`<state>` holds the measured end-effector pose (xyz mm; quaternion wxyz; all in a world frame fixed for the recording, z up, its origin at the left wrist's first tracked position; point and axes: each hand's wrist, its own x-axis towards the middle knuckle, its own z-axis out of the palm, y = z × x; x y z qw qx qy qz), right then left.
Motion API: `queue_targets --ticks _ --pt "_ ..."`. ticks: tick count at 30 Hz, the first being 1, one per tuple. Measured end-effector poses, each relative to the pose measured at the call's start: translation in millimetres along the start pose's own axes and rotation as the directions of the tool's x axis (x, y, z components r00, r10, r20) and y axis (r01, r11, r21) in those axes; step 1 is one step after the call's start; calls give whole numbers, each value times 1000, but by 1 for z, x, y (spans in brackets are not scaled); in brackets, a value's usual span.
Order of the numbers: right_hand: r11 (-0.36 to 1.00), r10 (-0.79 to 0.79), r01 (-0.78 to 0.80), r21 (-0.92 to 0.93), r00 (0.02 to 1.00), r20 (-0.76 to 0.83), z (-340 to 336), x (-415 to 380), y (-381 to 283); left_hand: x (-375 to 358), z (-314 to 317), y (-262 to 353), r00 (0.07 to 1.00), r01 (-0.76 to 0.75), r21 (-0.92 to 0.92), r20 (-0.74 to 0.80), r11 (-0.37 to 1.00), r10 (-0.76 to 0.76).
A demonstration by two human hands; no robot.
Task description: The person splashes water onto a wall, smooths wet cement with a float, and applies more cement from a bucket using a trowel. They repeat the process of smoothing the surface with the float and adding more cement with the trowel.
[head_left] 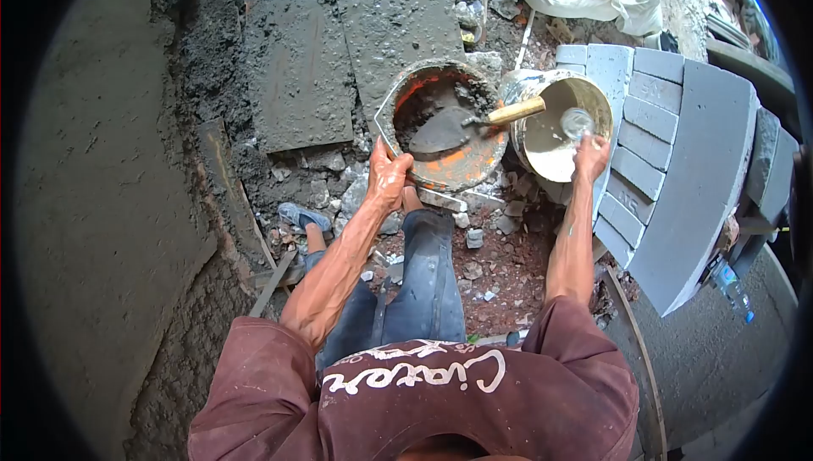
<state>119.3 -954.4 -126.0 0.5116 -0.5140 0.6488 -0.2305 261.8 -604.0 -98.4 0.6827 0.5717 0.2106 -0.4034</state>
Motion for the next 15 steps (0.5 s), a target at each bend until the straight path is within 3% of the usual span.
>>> queue_targets --ticks 1,2,3,4,5,6,7,9,11,12,13,15 --pt "844 -343 344 -411 936 81 7 -7 -5 -1 -4 1 1000 -10 25 -5 1000 10" --pt "427 -577 584 -690 764 289 18 -19 -14 -7 -5 9 1000 -1 6 -1 1000 1" --pt "527 -480 674 -517 739 473 33 -36 -30 -8 -11 7 1000 4 10 -4 1000 -4" --pt "465 -425 763 -449 637 643 48 -42 -30 -8 -19 3 999 -40 29 1 999 40" --pt "409 -451 833 -371 539 712 66 -56 -30 -11 -25 4 997 -84 46 7 995 83" --pt "563 -117 674 -478 638 761 76 -68 -37 -14 -34 6 997 -74 120 22 990 72" --pt "471 71 722 -507 541 838 87 -77 -40 -21 -38 10 997 -74 119 13 990 73" --pt "471 341 739 -482 351 872 102 -117 -52 -32 -46 25 993 -116 85 -12 990 118" --pt "236 419 893 -384 263 869 113 -174 -76 -45 -64 32 995 -82 91 -41 992 86" --pt "228 413 901 -369 254 875 115 -196 -65 -48 -74 33 993 -96 124 -63 988 105" --pt "209 404 941 -267 165 900 117 -210 -41 -53 -82 33 988 -113 151 -87 982 127" --pt "117 491 979 -164 87 867 123 -248 -47 -66 -105 38 980 -155 128 -107 979 170"
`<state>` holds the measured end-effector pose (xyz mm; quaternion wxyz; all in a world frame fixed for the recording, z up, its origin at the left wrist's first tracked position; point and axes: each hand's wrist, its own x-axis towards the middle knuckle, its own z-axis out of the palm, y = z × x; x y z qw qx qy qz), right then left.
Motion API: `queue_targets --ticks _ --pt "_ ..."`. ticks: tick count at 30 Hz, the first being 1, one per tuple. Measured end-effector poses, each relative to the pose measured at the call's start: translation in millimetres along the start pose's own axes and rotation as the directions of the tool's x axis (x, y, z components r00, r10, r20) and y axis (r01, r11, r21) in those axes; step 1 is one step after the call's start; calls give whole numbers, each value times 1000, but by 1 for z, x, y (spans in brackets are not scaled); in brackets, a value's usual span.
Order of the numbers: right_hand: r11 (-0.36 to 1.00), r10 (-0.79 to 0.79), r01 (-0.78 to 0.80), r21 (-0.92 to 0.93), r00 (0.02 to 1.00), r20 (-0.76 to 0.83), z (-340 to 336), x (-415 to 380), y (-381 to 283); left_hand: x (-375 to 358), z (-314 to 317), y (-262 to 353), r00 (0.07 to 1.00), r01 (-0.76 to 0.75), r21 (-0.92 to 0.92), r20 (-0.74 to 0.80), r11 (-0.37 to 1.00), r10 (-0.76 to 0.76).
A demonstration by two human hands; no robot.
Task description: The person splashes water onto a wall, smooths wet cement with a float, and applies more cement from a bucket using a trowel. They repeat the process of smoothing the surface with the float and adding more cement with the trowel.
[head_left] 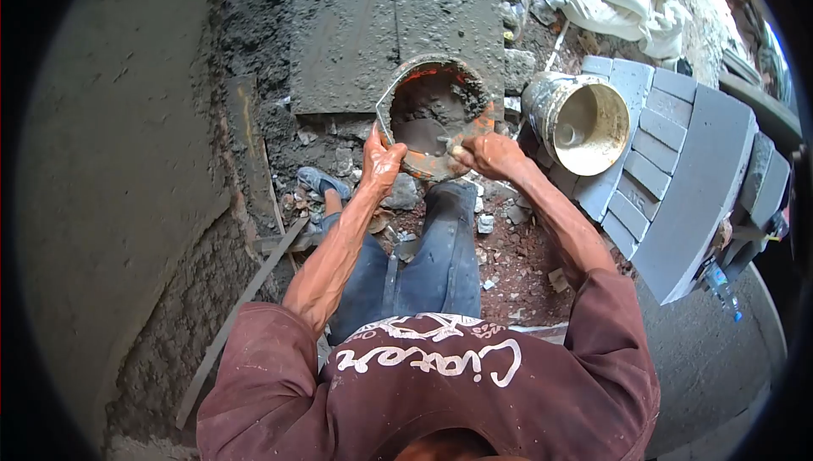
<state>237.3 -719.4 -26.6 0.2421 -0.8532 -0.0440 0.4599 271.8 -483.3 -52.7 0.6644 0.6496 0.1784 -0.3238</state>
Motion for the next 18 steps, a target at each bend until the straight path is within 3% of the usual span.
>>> queue_targets --ticks 1,2,3,6,7,8,10,11,12,14,16,17,18 --pt "984 -112 99 -145 990 -83 -10 -10 -23 -2 -20 -5 1000 1 80 -6 997 0" --pt "980 -128 113 -165 989 -80 -30 -13 -39 -3 -37 -6 1000 2 160 -20 987 1" --pt "969 -107 64 -237 979 -174 -48 -21 -56 -9 -51 -2 999 1 169 -35 986 5" --pt "930 -54 -91 -355 924 -378 -84 -21 -93 -40 -84 22 991 31 46 -128 998 -25" --pt "911 -102 -71 -406 915 -390 -92 -11 -98 -45 -100 19 992 46 8 -122 999 -45" --pt "921 -54 -78 -382 945 -323 -87 8 -103 -48 -111 21 990 35 -6 -133 999 -36" --pt "935 -141 97 -341 984 -105 -55 41 -121 -60 -130 19 986 -109 -129 -140 986 91" --pt "986 83 -75 -148 995 48 -41 54 -140 -66 -141 17 986 -116 -166 -142 979 92" --pt "932 -333 323 -166 942 -35 9 85 -106 -70 -153 18 982 -130 -177 -159 976 102" --pt "944 -317 303 -134 943 -99 24 54 -168 -82 -178 15 962 -109 -365 -273 925 6" --pt "966 -198 200 162 980 -30 61 53 -181 -102 -208 11 956 -63 -427 -286 902 -69" --pt "962 -211 205 -179 978 -12 22 31 -239 -105 -229 1 960 -16 -340 -268 940 -81" --pt "959 -220 216 -184 976 -1 9 30 -260 -114 -248 -6 963 39 -247 -250 968 -103"
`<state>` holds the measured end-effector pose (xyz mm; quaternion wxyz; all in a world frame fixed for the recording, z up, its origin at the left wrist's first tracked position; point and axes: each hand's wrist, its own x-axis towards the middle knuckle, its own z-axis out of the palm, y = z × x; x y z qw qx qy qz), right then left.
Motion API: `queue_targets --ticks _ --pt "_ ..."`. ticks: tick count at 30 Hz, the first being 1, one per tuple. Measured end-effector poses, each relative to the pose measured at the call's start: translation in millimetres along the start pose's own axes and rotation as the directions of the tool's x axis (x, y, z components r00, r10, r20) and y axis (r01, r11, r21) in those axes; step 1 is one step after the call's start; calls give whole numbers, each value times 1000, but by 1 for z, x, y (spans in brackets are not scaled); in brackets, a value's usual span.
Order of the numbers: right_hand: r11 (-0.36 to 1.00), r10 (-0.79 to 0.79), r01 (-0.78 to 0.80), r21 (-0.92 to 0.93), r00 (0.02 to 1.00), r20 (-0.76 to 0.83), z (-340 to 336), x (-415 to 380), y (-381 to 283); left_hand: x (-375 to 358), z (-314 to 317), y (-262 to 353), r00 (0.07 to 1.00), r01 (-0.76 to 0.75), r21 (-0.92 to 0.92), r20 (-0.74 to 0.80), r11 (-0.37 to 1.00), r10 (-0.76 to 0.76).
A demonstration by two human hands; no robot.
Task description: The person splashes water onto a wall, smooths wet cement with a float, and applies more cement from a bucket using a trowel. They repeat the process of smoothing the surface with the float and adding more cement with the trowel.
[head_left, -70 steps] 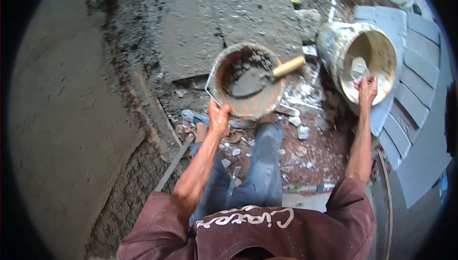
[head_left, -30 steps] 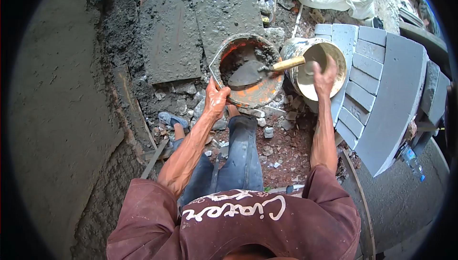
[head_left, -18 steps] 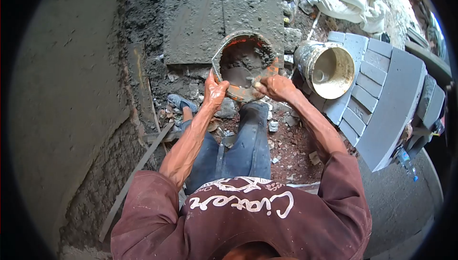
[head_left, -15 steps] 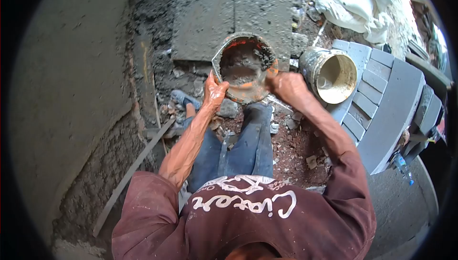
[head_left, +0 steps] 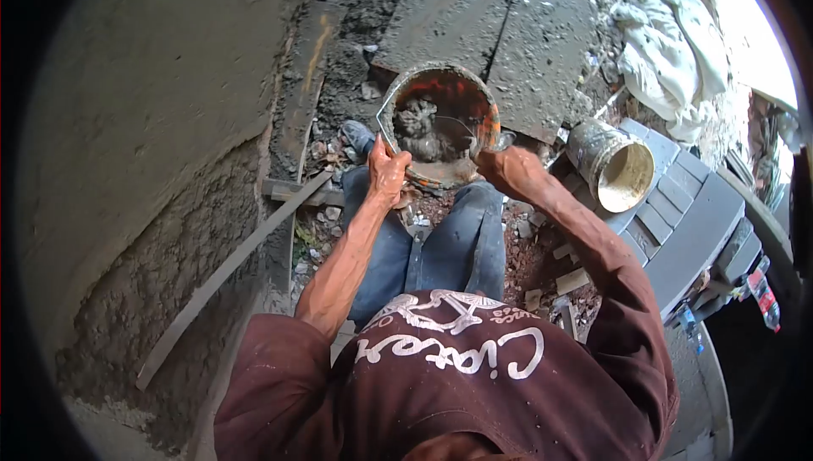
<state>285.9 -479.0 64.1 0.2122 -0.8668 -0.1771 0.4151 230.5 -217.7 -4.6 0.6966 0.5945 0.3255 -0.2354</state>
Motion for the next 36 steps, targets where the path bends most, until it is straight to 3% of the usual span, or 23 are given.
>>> queue_targets --ticks 2,3,6,7,9,10,14,16,17,18,21,22,24,25,26,27,28,29,30,31,33,34,36 --pt "995 -92 94 -36 995 29 -26 9 -26 -7 -28 10 998 -67 -36 -3 997 67" --pt "989 -89 82 -125 995 -47 -54 14 -58 -8 -40 14 997 -77 -14 1 997 77" --pt "967 53 -73 -244 995 -88 -53 80 -54 -10 -67 30 998 -67 -4 10 998 67" --pt "910 -68 50 -411 997 -27 -47 89 -64 -8 -75 34 998 -62 -15 -4 998 62" --pt "884 -288 235 -404 954 -76 15 112 -50 2 -93 47 992 -123 -34 -21 992 123" --pt "965 -221 203 -169 971 -93 25 108 -66 9 -105 52 990 -142 -45 -25 989 141" --pt "907 -415 400 -136 902 -116 -33 70 -154 -10 -136 65 990 -132 -87 -67 987 126" --pt "935 -342 324 -146 933 -117 -78 64 -192 -26 -146 65 987 -138 -15 -90 990 136" --pt "969 -158 154 -194 987 -7 -98 72 -206 -38 -147 78 982 -165 30 -86 986 167" --pt "910 -240 189 -370 966 -98 -96 90 -193 -46 -145 84 979 -176 30 -96 984 178" --pt "853 -364 299 -427 928 -77 -71 125 -135 -68 -125 93 952 -227 -81 -230 970 203" --pt "964 -105 151 -216 971 214 -72 118 -135 -76 -117 93 944 -247 -86 -245 965 220" --pt "993 105 -43 -114 770 629 -80 85 -152 -93 -103 92 925 -329 22 -195 944 327" --pt "989 -143 138 59 752 643 -54 80 -112 -92 -104 70 921 -354 23 -162 935 353" --pt "739 -598 674 18 643 479 -33 73 -92 -109 -92 72 956 -228 -94 -212 969 204" --pt "303 -906 899 -316 375 198 -12 65 -71 -130 -76 77 965 -137 -219 -248 966 81" --pt "595 -769 792 -136 610 188 -22 51 -70 -127 -67 49 960 -137 -353 -278 926 36" --pt "830 -558 547 111 814 162 -33 36 -71 -135 -50 40 921 -152 -326 -390 933 14" --pt "909 -319 266 320 939 125 -44 21 -72 -137 -41 26 939 -171 -398 -344 902 26" --pt "901 -409 399 -169 912 -31 -73 0 -78 -136 -32 11 917 -239 -374 -390 896 82" --pt "904 -225 199 -378 974 -24 -133 -54 -116 -159 3 31 917 -261 -437 -391 861 80" --pt "813 -281 195 -548 957 -77 -122 -49 -93 -154 13 23 917 -306 -376 -362 875 165" --pt "465 -629 519 -718 764 144 -71 -36 -56 -166 36 27 929 -316 -437 -321 842 182"
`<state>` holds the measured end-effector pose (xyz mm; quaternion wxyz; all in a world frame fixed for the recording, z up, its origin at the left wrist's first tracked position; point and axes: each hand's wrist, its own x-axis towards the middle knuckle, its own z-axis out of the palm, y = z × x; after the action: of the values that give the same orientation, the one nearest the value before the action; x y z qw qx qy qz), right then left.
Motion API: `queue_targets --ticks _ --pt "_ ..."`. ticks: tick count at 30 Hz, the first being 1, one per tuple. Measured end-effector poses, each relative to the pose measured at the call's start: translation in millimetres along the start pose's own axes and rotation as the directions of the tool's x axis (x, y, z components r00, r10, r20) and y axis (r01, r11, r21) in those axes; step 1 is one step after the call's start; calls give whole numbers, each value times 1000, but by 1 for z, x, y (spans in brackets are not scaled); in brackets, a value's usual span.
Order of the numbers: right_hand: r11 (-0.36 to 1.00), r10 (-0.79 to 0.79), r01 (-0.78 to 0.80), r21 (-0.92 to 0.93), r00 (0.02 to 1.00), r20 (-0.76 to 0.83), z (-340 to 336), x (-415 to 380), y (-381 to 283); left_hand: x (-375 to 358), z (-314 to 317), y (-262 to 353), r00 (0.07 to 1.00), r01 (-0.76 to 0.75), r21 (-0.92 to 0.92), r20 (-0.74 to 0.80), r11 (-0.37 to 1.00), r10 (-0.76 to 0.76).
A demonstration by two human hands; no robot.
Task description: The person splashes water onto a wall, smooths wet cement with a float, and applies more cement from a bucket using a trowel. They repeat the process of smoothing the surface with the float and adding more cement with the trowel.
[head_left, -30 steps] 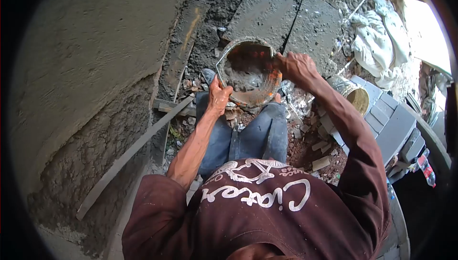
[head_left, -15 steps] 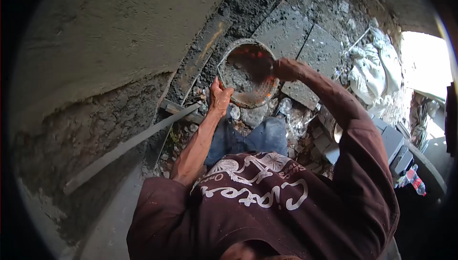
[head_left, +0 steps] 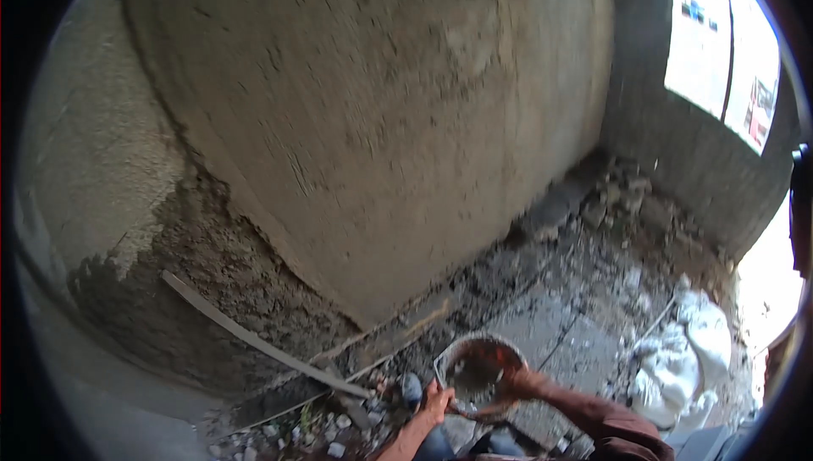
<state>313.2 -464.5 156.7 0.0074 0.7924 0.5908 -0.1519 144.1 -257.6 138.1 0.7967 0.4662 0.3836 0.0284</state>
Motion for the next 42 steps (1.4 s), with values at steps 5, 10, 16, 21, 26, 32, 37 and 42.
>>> queue_targets --ticks 5,10,16,21,26,32,37,42 --pt "948 -247 212 239 961 125 20 -34 15 -23 33 -9 996 -53 -77 -74 996 47" --pt "962 236 -266 58 922 306 -83 -40 30 -12 55 -19 993 -32 133 -111 991 47" --pt "760 261 -596 257 643 720 -52 -30 64 -4 64 1 966 -255 333 52 908 252" --pt "555 -9 -536 636 760 649 -95 -28 12 -8 42 29 984 -179 267 26 947 178" --pt "923 227 -246 296 969 98 -63 24 -1 15 -4 50 990 -122 219 -39 968 133" --pt "731 44 -209 650 964 261 -79 90 -46 61 -63 77 993 -99 184 -42 978 109" --pt "928 337 -349 129 936 104 -125 158 -36 84 -103 108 981 -155 296 -64 943 181" --pt "603 81 -447 661 859 506 -54 187 -9 86 -99 173 992 -130 234 23 964 128"
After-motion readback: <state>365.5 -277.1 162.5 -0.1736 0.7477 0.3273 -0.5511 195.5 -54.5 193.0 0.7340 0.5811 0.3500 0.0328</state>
